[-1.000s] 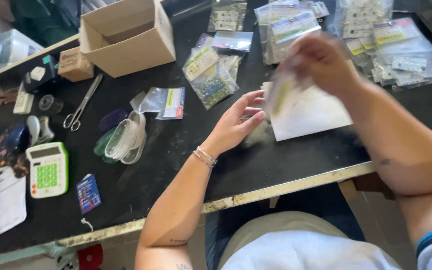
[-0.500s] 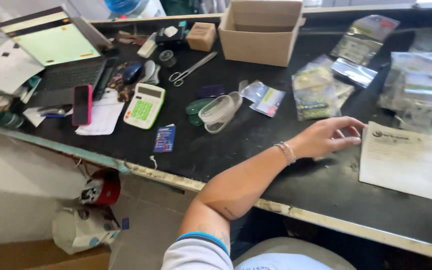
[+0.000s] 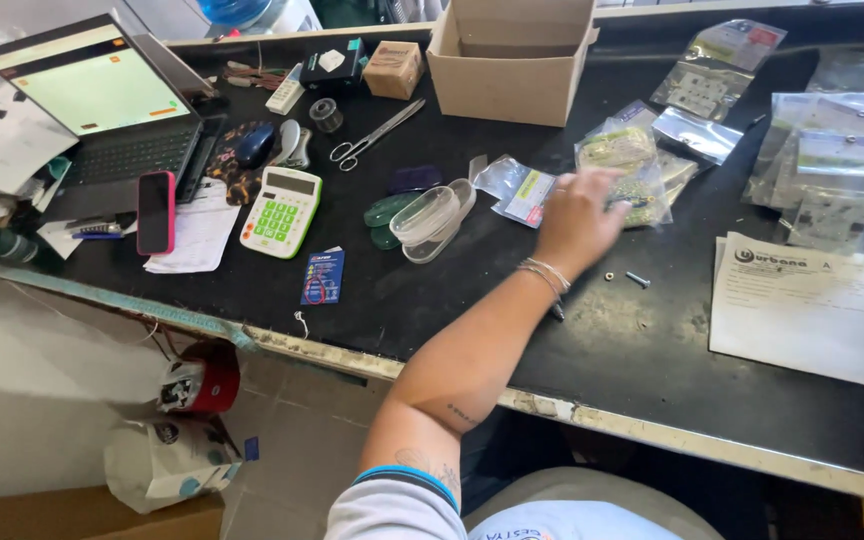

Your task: The person sorts small plastic bags containing electronic components on a cluttered workbench. They pick up each bag, briefly inspect it, and place it into a growing stack. The person also handles a printed document and a small metal clip during the process.

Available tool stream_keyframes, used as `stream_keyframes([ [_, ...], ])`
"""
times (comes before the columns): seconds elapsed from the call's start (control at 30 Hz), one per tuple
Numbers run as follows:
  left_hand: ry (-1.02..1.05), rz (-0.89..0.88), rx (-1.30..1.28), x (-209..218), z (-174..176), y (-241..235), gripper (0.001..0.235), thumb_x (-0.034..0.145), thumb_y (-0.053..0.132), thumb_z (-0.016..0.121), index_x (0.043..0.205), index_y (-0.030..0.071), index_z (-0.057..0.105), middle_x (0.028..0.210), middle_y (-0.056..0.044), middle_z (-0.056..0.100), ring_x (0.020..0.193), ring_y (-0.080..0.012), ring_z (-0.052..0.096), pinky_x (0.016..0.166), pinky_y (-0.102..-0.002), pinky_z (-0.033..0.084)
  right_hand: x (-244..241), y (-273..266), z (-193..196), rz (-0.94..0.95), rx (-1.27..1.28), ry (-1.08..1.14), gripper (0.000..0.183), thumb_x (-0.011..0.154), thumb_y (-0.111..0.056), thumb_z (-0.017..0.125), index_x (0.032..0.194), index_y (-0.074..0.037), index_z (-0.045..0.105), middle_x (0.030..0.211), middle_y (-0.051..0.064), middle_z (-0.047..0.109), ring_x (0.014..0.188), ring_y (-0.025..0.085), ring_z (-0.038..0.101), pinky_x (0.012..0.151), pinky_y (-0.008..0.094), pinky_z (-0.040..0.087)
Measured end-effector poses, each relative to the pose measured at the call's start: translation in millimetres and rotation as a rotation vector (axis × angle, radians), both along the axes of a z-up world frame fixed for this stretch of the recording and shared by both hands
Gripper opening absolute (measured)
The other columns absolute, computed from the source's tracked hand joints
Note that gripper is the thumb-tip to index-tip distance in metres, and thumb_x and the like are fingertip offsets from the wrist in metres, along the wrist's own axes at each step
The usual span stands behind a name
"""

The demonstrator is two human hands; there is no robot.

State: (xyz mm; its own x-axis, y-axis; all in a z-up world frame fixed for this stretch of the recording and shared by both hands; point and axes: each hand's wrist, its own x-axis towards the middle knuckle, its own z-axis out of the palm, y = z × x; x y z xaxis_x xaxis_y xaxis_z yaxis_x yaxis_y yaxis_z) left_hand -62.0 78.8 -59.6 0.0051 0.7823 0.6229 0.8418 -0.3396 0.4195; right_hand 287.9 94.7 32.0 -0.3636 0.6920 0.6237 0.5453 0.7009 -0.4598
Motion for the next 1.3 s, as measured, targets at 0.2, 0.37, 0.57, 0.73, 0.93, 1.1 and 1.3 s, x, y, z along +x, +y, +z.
stream_keyframes([
  [0.2, -0.016, 0.125, -0.265, -32.0, 15.6, 1.7, 0.082, 0.083, 0.048, 0.076, 0.145, 0.003, 0.047, 0.133, -0.019, 0.062, 0.125, -0.0361, 0.057, 0.11, -0.046, 0.042, -44.9, -23.5, -14.8, -0.113, 0.062, -0.086, 0.011, 0.114, -0.005, 0.082, 0.122, 0.002, 0.08, 0.121, 0.019, 0.074, 0.096, 0.027, 0.07, 0.093, 0.04, 0.055],
  [0.37, 0.024, 0.114, -0.423, -26.1, 28.6, -8.6, 0.096, 0.079, 0.053, 0.079, 0.152, 0.006, 0.038, 0.136, -0.018, 0.065, 0.125, -0.0371, 0.06, 0.102, -0.046, 0.05, -57.2, -35.6, -34.7, -0.129, 0.072, -0.072, 0.009, 0.106, -0.005, 0.079, 0.115, -0.005, 0.081, 0.12, 0.012, 0.075, 0.094, 0.02, 0.07, 0.093, 0.036, 0.055],
  [0.57, -0.128, 0.114, -0.408, -23.1, 31.3, -5.4, 0.093, 0.07, 0.037, 0.09, 0.148, 0.011, 0.046, 0.099, 0.005, 0.08, 0.109, -0.0288, 0.069, 0.095, -0.042, 0.051, -45.2, -29.3, -23.5, -0.073, -0.075, -0.024, 0.006, 0.107, -0.003, 0.076, 0.112, -0.002, 0.08, 0.11, 0.012, 0.075, 0.1, 0.024, 0.067, 0.094, 0.039, 0.054],
  [0.73, -0.509, -0.107, -0.482, -23.7, 39.0, -8.3, 0.068, 0.079, 0.021, 0.083, 0.141, 0.011, 0.057, 0.092, 0.003, 0.076, 0.087, -0.0111, 0.074, 0.086, -0.027, 0.058, -50.3, -29.5, -21.8, 0.016, -0.192, -0.071, 0.009, 0.105, -0.009, 0.076, 0.112, -0.003, 0.079, 0.109, 0.013, 0.073, 0.091, 0.022, 0.065, 0.086, 0.035, 0.054],
  [0.93, -0.762, -0.346, -0.438, -5.3, 47.6, -17.2, 0.048, 0.09, 0.015, 0.076, 0.134, 0.002, 0.061, 0.102, -0.006, 0.071, 0.094, -0.0124, 0.071, 0.091, -0.028, 0.063, -59.9, -34.0, -11.9, 0.031, -0.348, -0.109, 0.019, 0.106, -0.019, 0.067, 0.116, -0.007, 0.077, 0.112, 0.012, 0.074, 0.096, 0.024, 0.069, 0.084, 0.037, 0.054],
  [1.1, -0.906, -0.536, -0.375, 11.8, 56.0, -29.6, 0.041, 0.092, 0.006, 0.076, 0.132, 0.008, 0.066, 0.092, 0.002, 0.063, 0.079, -0.0052, 0.064, 0.076, -0.021, 0.059, -52.3, -25.2, -39.2, 0.026, -0.3, -0.056, 0.016, 0.104, -0.017, 0.068, 0.116, -0.009, 0.075, 0.106, 0.01, 0.075, 0.101, 0.03, 0.07, 0.088, 0.043, 0.053],
  [1.3, -1.291, -0.898, -0.507, 49.3, 47.9, -49.0, 0.044, 0.088, -0.009, 0.073, 0.129, 0.002, 0.062, 0.095, -0.006, 0.069, 0.08, -0.0124, 0.072, 0.071, -0.027, 0.062, -82.3, -54.1, -13.2, 0.469, -0.688, 0.578, 0.036, 0.098, -0.001, 0.051, 0.132, -0.001, 0.063, 0.118, 0.02, 0.065, 0.11, 0.026, 0.06, 0.105, 0.041, 0.047],
])
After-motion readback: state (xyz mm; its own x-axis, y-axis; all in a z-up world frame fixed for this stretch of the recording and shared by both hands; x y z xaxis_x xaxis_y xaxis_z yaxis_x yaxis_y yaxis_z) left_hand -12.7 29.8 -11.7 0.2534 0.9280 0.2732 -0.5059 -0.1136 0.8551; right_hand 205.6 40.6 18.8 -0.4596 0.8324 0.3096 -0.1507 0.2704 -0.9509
